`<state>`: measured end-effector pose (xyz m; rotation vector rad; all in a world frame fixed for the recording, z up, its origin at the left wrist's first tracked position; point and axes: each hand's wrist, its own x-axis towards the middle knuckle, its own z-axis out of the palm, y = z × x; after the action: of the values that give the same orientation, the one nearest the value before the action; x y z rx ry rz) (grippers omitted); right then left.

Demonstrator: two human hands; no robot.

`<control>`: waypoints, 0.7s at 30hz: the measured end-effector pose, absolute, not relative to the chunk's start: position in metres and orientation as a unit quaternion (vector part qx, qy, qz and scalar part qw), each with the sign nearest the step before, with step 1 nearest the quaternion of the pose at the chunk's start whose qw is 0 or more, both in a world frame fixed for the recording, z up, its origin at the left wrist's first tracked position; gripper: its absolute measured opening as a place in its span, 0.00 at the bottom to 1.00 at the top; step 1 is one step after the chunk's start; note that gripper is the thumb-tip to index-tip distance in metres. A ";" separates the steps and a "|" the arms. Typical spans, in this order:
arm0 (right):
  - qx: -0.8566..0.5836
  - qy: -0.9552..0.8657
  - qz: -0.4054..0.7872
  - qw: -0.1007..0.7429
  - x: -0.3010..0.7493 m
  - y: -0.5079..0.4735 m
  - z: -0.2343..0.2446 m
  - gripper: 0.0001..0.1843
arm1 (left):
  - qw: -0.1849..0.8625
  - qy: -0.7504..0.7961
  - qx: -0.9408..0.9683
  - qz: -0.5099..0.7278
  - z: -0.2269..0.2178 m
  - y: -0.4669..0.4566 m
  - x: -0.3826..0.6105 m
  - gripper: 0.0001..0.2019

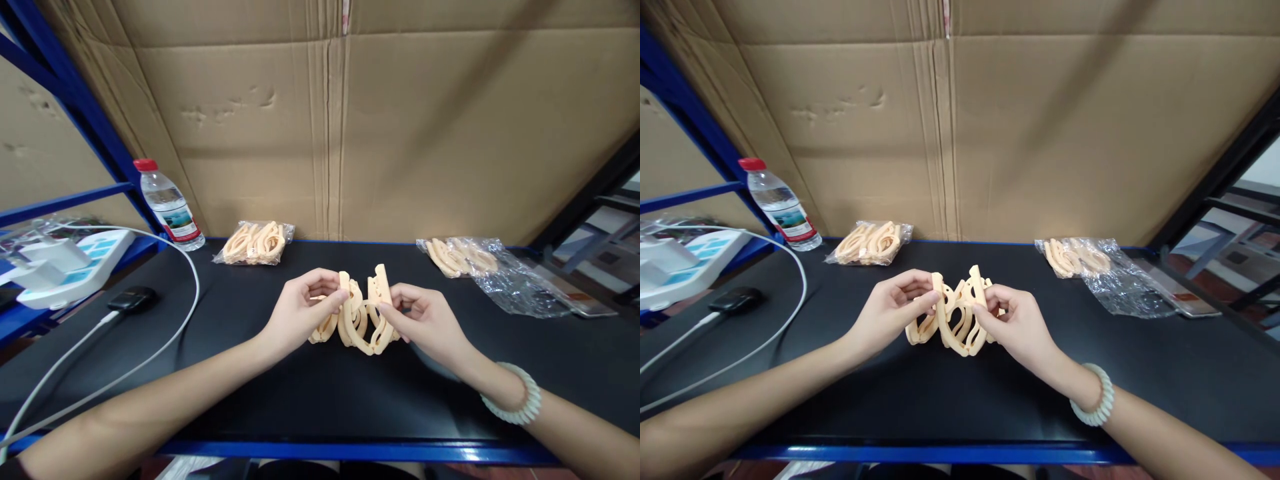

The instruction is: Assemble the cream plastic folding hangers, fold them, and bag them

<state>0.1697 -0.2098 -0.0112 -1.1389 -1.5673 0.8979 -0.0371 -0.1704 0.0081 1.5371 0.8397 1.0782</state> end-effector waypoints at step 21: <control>-0.422 -0.669 0.437 0.428 0.166 -0.214 -0.011 0.17 | 0.516 0.319 0.676 0.418 0.006 -0.176 -0.038 0.08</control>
<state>0.1658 -0.2140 -0.0109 -1.0527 -1.6711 1.0922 -0.0383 -0.1758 0.0056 1.6237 0.7657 1.0030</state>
